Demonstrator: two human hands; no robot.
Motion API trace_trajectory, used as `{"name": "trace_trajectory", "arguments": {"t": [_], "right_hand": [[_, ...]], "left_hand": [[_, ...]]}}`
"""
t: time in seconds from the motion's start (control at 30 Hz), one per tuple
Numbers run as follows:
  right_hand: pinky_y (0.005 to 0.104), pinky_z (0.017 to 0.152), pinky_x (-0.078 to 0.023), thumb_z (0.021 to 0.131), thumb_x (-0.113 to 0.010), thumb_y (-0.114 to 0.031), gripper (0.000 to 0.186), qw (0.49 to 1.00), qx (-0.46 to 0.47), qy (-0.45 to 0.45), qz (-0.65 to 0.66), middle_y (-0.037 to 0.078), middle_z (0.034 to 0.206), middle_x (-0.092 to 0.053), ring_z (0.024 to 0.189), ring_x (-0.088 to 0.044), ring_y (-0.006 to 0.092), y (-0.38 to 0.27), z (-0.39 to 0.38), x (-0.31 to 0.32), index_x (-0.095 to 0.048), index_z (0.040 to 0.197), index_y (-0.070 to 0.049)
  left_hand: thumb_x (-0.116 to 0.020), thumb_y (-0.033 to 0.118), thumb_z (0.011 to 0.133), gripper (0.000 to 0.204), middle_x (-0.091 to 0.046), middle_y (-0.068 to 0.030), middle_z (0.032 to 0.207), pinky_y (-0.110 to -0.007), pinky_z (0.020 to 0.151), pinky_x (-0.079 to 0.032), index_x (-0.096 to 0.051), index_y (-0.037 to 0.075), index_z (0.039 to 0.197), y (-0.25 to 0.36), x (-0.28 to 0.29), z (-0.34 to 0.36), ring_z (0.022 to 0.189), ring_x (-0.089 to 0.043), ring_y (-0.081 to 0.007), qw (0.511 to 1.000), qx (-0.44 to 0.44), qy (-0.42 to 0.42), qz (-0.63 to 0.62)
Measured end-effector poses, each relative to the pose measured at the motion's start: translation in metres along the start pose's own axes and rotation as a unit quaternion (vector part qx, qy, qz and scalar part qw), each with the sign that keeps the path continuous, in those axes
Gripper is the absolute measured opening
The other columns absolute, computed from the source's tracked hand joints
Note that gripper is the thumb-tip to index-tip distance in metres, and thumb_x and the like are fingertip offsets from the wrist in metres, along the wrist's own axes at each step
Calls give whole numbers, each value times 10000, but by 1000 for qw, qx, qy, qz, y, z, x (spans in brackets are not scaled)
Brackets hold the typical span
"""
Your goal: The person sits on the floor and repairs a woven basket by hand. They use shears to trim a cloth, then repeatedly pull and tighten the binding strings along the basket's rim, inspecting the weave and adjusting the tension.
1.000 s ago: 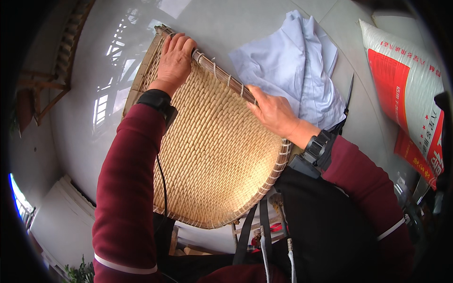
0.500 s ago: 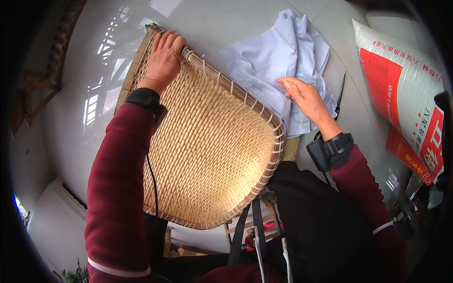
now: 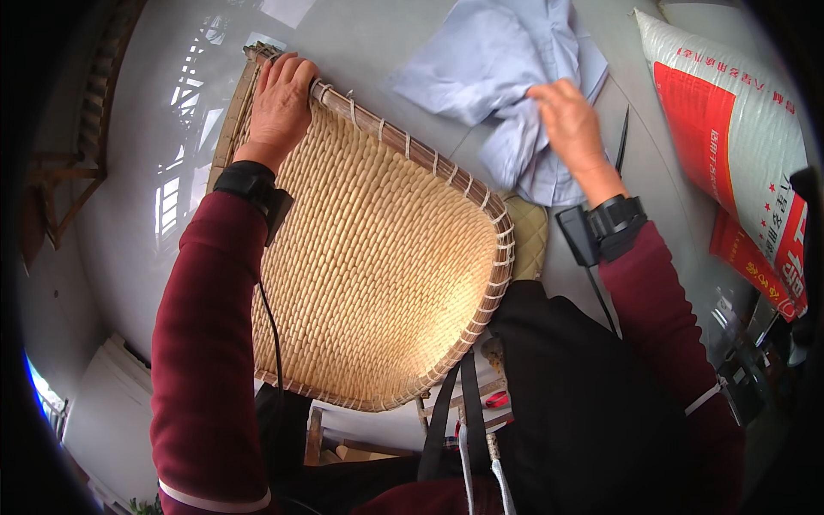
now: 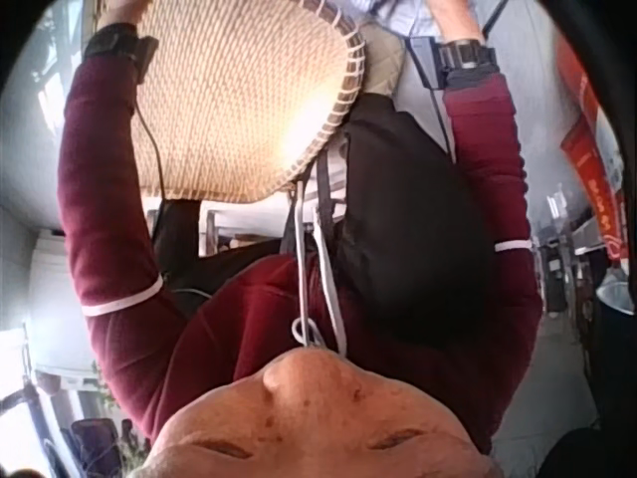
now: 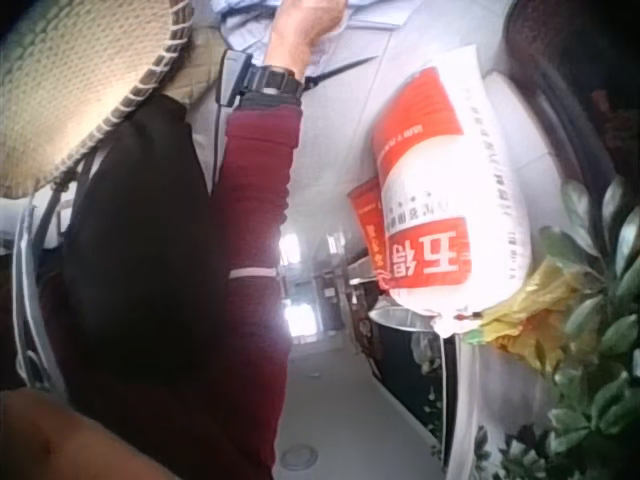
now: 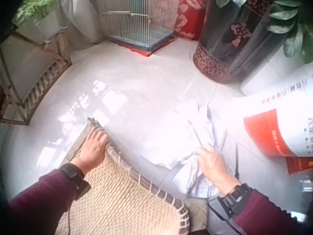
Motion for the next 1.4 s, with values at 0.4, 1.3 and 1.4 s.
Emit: {"name": "trace_trajectory", "arguments": {"t": [0.4, 1.3, 1.4], "right_hand": [[268, 791, -530, 822, -761, -254, 440, 813, -171, -337, 443, 92, 1032, -674, 873, -635, 108, -35, -76, -18, -637, 1181, -31], [228, 811, -479, 855, -733, -213, 362, 757, -191, -360, 512, 28, 953, -692, 867, -605, 72, -13, -65, -21, -662, 1136, 4], [222, 794, -485, 855, -731, -189, 351, 741, -188, -355, 539, 39, 948, -695, 857, -610, 72, -14, -64, -20, -661, 1132, 15]], "left_hand": [[-550, 57, 837, 180, -566, -93, 1109, -446, 1101, -295, -529, 79, 1014, 10, 3, 31, 1242, -458, -300, 999, 3, -29, -14], [-564, -14, 791, 221, -553, -122, 1117, -445, 1075, -325, -522, 64, 994, 30, 13, 50, 1239, -447, -341, 999, -18, -46, -3], [-560, -20, 789, 222, -553, -121, 1121, -448, 1077, -322, -520, 63, 992, 29, 13, 50, 1241, -445, -343, 999, -15, -42, -11]]}}
Point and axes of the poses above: each hand's wrist, its own z-axis towards the middle knuckle, its own x-axis out of the back of the hand, y = z × x, the point moved 8 cm from there along z, towards the middle knuckle
